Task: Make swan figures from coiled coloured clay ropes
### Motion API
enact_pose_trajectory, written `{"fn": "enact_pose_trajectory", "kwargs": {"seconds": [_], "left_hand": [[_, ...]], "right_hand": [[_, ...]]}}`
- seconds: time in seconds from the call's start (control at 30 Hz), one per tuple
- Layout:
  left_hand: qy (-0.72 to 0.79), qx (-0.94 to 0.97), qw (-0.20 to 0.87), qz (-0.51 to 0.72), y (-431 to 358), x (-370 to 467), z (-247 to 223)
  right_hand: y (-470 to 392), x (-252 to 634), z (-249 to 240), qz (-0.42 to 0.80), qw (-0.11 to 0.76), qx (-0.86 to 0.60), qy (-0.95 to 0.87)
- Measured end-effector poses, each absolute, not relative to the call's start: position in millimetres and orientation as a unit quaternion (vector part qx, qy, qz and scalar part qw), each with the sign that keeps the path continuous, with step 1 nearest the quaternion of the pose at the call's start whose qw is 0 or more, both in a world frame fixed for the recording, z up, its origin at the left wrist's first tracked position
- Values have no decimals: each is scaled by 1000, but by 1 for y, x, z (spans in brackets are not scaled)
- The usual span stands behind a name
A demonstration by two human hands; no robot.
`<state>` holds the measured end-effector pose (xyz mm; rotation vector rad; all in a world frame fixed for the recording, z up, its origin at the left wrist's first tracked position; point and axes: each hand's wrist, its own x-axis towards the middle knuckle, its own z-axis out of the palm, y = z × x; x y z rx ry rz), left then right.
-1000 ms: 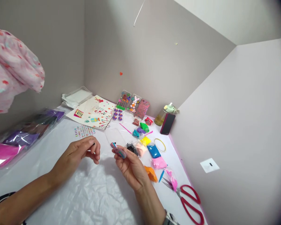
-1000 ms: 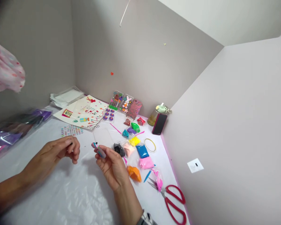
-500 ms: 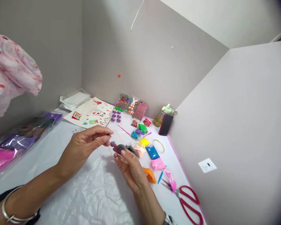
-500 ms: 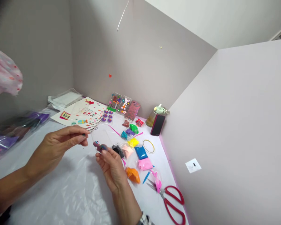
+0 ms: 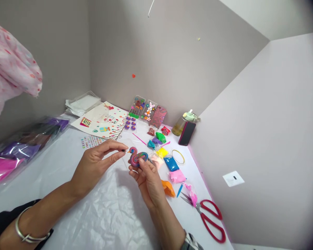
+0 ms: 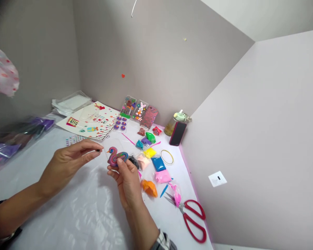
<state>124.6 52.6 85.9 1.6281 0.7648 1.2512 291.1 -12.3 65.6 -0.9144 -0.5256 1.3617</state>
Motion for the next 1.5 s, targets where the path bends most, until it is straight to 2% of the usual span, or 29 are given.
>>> {"fn": "enact_pose_trajectory", "kwargs": {"seconds": [0.1, 0.43, 0.77, 1.5], "left_hand": [[315, 660, 453, 509, 53, 126, 83], [277, 733, 328, 527, 53, 130, 82], [265, 751, 253, 550, 57, 131, 77], [306, 750, 279, 516, 57, 132, 79]], "right_hand": [[-13, 288, 65, 593, 648, -404, -255], [-18, 282, 70, 566, 629, -417, -331], [-19, 280, 71, 554, 626, -424, -348], [-21, 279, 74, 546, 622, -438, -351]]}}
